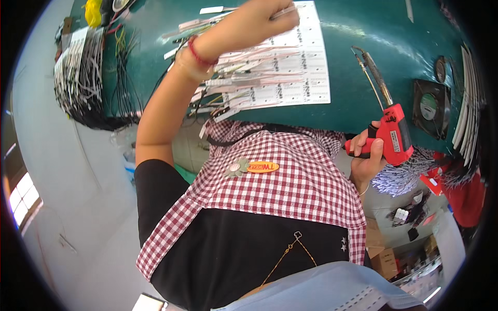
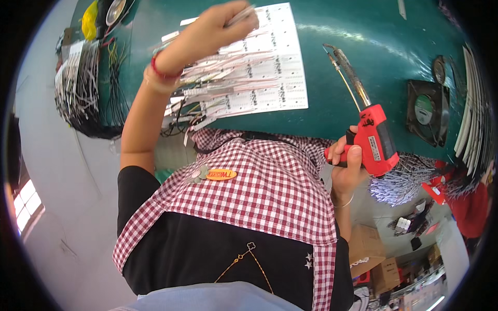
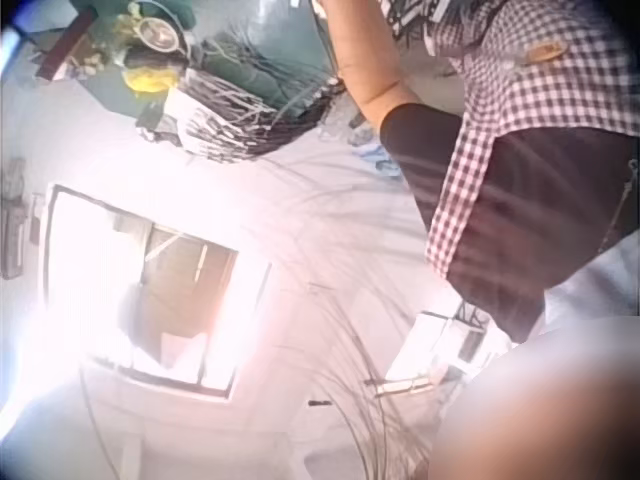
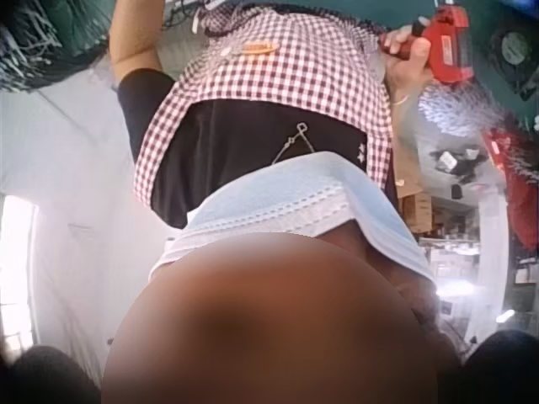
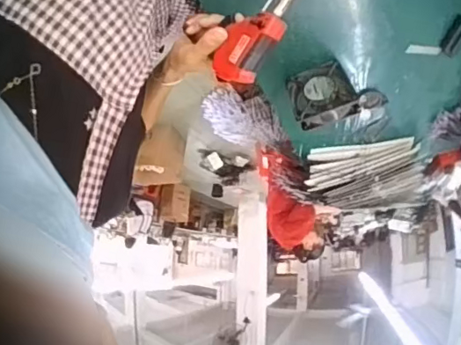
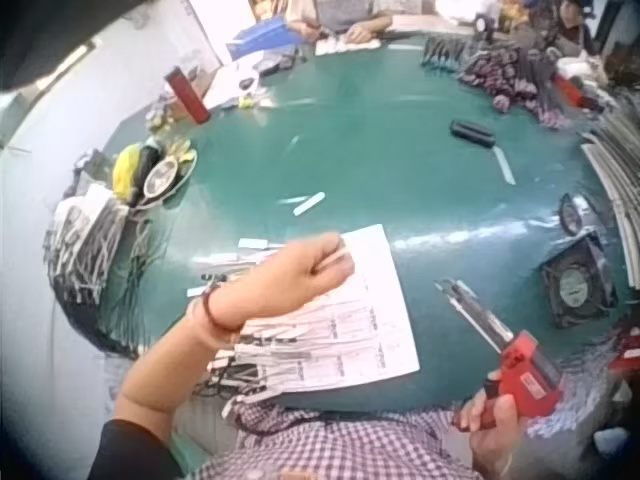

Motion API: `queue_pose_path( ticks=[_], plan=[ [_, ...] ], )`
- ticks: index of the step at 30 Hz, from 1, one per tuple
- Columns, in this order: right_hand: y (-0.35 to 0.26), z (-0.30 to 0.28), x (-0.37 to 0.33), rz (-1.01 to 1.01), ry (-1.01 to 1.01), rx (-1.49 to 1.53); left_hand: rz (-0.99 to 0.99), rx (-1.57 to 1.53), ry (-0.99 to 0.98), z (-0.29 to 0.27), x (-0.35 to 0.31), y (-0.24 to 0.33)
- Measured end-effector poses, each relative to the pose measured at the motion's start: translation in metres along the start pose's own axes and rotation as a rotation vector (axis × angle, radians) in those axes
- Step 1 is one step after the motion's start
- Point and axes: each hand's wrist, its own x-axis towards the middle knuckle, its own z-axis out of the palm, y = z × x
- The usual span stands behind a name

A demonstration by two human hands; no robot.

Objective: Soldering electrical wires onto LED circuit strips at a factory workbench.

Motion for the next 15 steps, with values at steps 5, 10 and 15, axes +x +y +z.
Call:
queue_pose_path(
  ticks=[5,10,15],
  plan=[
    [0.018,-0.011,-0.011,0.141,-0.174,0.084,-0.174,-0.168,-0.012,0.037,-0.091,-0.006],
    [0.027,-0.02,-0.022,0.237,-0.272,0.071,-0.264,-0.079,0.011,0.069,-0.118,0.002],
    [0.023,-0.02,-0.033,0.304,-0.281,-0.01,-0.203,0.114,0.157,0.085,-0.122,0.001]
  ],
)
